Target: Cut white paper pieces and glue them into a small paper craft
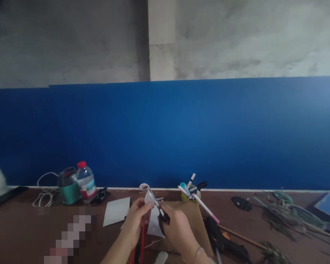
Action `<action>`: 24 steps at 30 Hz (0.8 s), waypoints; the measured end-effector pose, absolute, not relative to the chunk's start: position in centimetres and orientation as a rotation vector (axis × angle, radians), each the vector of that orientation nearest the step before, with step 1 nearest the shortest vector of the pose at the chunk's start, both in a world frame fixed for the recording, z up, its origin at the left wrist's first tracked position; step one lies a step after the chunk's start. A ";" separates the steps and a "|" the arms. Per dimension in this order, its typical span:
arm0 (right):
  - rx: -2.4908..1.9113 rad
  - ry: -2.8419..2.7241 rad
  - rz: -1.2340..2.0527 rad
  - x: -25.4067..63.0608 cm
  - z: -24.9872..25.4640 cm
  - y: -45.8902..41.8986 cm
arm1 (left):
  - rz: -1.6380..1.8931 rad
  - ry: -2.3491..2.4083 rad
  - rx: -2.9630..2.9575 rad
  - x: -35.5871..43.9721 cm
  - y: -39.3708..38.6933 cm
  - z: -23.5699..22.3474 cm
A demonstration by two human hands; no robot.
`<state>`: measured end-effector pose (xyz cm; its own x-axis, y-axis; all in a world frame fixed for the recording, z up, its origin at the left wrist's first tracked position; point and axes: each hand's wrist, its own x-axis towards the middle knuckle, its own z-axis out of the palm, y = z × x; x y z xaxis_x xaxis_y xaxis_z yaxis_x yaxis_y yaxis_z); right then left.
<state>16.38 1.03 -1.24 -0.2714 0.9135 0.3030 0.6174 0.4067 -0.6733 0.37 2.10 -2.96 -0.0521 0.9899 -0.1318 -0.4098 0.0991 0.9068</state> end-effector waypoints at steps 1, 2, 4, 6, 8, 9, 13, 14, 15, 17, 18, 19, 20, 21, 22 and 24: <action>-1.300 -2.004 0.570 16.4 -1.2 1.0 | 1.356 1.004 0.788 0.3 2.2 -3.1; -1.309 -2.010 0.573 16.4 -1.2 1.0 | 1.365 1.006 0.797 0.3 2.2 -3.1; -1.323 -2.026 0.584 16.4 -1.0 0.9 | 1.371 1.010 0.800 0.3 2.3 -3.2; -1.323 -2.037 0.584 16.5 -0.8 0.8 | 1.359 1.000 0.784 0.3 2.4 -3.2; -1.327 -2.050 0.571 16.5 -0.6 0.7 | 1.339 0.981 0.760 0.3 2.5 -3.1; -1.338 -2.054 0.557 16.5 -0.6 0.7 | 1.332 0.972 0.750 0.3 2.5 -3.1; -1.375 -2.072 0.508 16.6 -0.7 0.8 | 1.337 0.947 0.736 0.3 2.8 -3.5; -1.376 -2.076 0.498 16.6 -0.7 0.8 | 1.333 0.945 0.740 0.3 2.9 -3.6; -1.375 -2.081 0.491 16.6 -0.8 0.9 | 1.329 0.945 0.742 0.2 3.0 -3.7; -1.368 -2.093 0.476 16.7 -0.9 1.0 | 1.315 0.949 0.747 0.1 3.0 -3.9; -1.369 -2.098 0.469 16.7 -0.9 1.0 | 1.313 0.950 0.747 0.1 3.0 -3.9; -1.373 -2.103 0.460 16.7 -0.9 1.1 | 1.314 0.950 0.749 0.1 2.9 -3.9; -1.378 -2.106 0.450 16.8 -0.9 1.1 | 1.319 0.949 0.750 0.1 2.9 -3.8; -1.381 -2.107 0.440 16.8 -0.9 1.1 | 1.326 0.945 0.750 0.1 2.8 -3.8; -1.381 -2.106 0.434 16.8 -0.9 1.1 | 1.332 0.936 0.748 0.1 2.7 -3.7; -1.364 -2.093 0.441 16.8 -1.0 1.2 | 1.334 0.903 0.732 0.2 2.6 -3.5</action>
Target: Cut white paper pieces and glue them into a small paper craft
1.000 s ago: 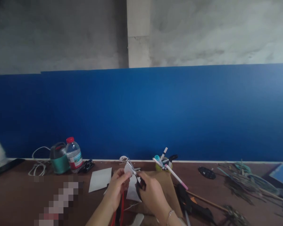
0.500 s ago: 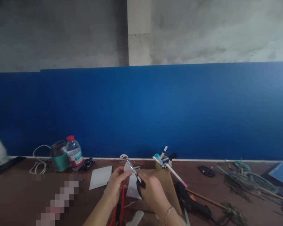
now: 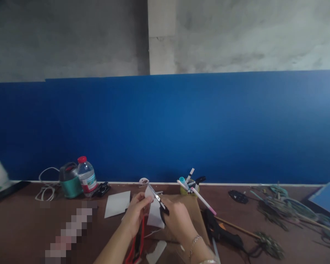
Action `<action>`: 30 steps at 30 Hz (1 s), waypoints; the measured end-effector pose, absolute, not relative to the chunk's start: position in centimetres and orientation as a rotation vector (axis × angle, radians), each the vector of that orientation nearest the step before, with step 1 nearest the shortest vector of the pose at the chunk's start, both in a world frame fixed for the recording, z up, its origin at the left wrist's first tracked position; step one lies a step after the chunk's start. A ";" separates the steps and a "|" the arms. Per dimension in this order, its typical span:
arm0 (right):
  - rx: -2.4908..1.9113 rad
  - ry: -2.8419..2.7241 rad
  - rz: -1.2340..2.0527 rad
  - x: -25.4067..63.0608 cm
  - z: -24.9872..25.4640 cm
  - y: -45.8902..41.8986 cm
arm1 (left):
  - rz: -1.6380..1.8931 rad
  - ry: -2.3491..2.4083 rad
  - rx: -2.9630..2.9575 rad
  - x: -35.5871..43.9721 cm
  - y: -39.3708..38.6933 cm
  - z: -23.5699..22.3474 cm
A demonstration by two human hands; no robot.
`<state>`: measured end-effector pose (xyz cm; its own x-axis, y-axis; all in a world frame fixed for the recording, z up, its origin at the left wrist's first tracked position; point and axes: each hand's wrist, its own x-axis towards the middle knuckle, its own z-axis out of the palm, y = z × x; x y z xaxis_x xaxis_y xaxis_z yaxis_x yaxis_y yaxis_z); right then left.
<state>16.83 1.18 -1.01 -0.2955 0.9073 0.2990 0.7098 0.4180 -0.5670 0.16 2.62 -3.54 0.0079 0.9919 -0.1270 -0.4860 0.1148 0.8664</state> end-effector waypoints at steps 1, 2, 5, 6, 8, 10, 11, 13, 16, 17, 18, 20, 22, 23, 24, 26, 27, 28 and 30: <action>-1.348 -2.071 0.458 16.8 -1.1 1.2 | 1.327 0.886 0.714 0.2 2.6 -3.5; -1.339 -2.023 0.485 16.8 -1.2 1.3 | 1.317 0.866 0.692 0.2 2.5 -3.4; -1.296 -1.751 0.649 16.7 -1.7 1.5 | 1.279 0.807 0.618 0.3 2.4 -3.3; -1.255 -1.645 0.728 16.6 -1.9 1.6 | 1.259 0.788 0.583 0.3 2.4 -3.2; -1.143 -1.465 0.877 16.3 -2.2 1.9 | 1.194 0.751 0.495 0.2 2.3 -3.0; -1.039 -1.338 0.959 16.0 -2.4 2.1 | 1.092 0.716 0.403 0.1 2.1 -2.6; -1.007 -1.292 0.977 15.9 -2.5 2.1 | 1.030 0.698 0.368 0.1 2.1 -2.4; -0.973 -1.243 1.007 15.6 -2.4 2.0 | 0.911 0.666 0.320 0.0 2.0 -2.0; -0.979 -1.217 1.055 15.4 -2.0 1.6 | 0.815 0.658 0.324 0.1 1.9 -1.8; -0.991 -1.203 1.072 15.4 -1.9 1.5 | 0.825 0.670 0.352 0.2 1.9 -1.9; -1.003 -1.180 1.086 15.4 -1.8 1.4 | 0.857 0.687 0.391 0.3 1.9 -2.0; -1.018 -1.122 1.115 15.3 -1.7 1.4 | 0.975 0.713 0.507 0.6 1.9 -2.4; -1.019 -1.091 1.129 15.2 -1.8 1.4 | 1.099 0.740 0.643 0.8 1.8 -2.7; -1.018 -1.101 1.126 15.2 -1.8 1.5 | 1.143 0.767 0.703 0.9 1.7 -2.7; -1.015 -1.126 1.118 15.2 -1.8 1.5 | 1.176 0.801 0.749 0.9 1.7 -2.7; -1.008 -1.201 1.105 15.3 -1.6 1.5 | 1.218 0.869 0.790 1.0 1.7 -2.4; -1.000 -1.244 1.110 15.4 -1.4 1.4 | 1.243 0.893 0.787 0.9 1.6 -2.3; -0.990 -1.291 1.127 15.6 -1.2 1.3 | 1.268 0.905 0.781 0.8 1.6 -2.1; -0.994 -1.394 1.163 16.0 -0.7 1.1 | 1.311 0.903 0.772 0.6 1.7 -1.9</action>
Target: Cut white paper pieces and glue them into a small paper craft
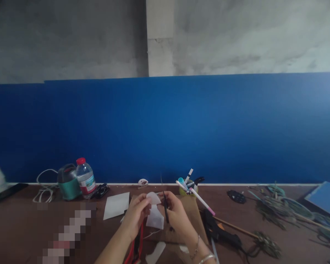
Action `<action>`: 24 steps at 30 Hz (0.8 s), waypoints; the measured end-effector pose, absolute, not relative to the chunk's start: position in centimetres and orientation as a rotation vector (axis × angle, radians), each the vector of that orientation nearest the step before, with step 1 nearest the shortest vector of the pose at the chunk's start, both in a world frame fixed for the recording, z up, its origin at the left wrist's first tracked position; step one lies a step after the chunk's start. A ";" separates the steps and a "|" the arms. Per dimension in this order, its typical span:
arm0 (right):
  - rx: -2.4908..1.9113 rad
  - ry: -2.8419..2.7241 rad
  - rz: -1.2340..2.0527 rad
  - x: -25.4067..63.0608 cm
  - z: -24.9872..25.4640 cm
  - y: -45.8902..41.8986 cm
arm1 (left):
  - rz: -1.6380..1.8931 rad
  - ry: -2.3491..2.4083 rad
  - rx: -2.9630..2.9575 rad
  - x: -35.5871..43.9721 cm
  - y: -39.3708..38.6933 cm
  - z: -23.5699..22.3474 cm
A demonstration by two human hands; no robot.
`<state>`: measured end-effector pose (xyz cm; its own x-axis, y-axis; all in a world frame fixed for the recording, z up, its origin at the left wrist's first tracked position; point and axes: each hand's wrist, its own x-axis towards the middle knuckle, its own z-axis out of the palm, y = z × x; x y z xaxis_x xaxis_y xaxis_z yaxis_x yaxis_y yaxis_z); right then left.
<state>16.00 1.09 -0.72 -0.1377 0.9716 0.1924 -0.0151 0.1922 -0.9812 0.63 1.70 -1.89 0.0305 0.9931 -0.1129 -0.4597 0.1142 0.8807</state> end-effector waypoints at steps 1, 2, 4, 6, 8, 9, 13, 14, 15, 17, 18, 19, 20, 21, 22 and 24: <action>-1.005 -1.451 1.177 16.2 -0.5 1.0 | 1.321 0.895 0.778 0.5 1.8 -1.9; -1.013 -1.509 1.189 16.5 -0.3 0.9 | 1.322 0.887 0.788 0.4 1.8 -1.9; -1.012 -1.613 1.204 16.9 -0.1 0.9 | 1.316 0.879 0.812 0.1 2.1 -2.2; -1.004 -1.699 1.197 17.2 -0.1 0.9 | 1.314 0.896 0.829 0.0 2.3 -2.7; -1.037 -1.756 1.150 17.4 -0.2 1.0 | 1.317 0.895 0.843 -0.1 2.5 -3.0; -1.058 -1.778 1.120 17.4 -0.3 1.0 | 1.315 0.885 0.849 0.0 2.5 -3.1; -1.116 -1.848 1.032 17.5 -0.3 1.0 | 1.292 0.835 0.832 0.1 2.1 -2.9; -1.130 -1.859 1.016 17.6 -0.2 1.0 | 1.289 0.830 0.825 0.1 2.1 -2.8; -1.145 -1.868 1.001 17.6 -0.2 1.0 | 1.289 0.827 0.819 0.1 2.0 -2.7; -1.171 -1.882 0.972 17.7 -0.1 0.9 | 1.287 0.828 0.817 0.1 1.9 -2.5; -1.180 -1.891 0.960 17.8 0.0 0.9 | 1.285 0.832 0.819 0.1 2.0 -2.5; -1.188 -1.901 0.948 17.8 0.1 0.9 | 1.284 0.838 0.821 0.1 2.0 -2.5; -1.196 -1.916 0.937 17.9 0.2 0.8 | 1.282 0.841 0.822 0.1 2.0 -2.6; -1.205 -1.932 0.927 17.9 0.2 0.8 | 1.282 0.844 0.821 0.2 2.1 -2.6; -1.213 -1.947 0.914 17.9 0.3 0.8 | 1.281 0.846 0.820 0.2 2.1 -2.6; -1.225 -1.964 0.885 17.9 0.3 0.8 | 1.283 0.854 0.813 0.2 2.1 -2.5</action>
<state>17.93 0.81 0.35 -0.3513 0.9203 0.1722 0.4807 0.3351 -0.8103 0.22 2.07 -2.53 0.0837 0.9932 -0.0805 -0.4576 0.1100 0.8823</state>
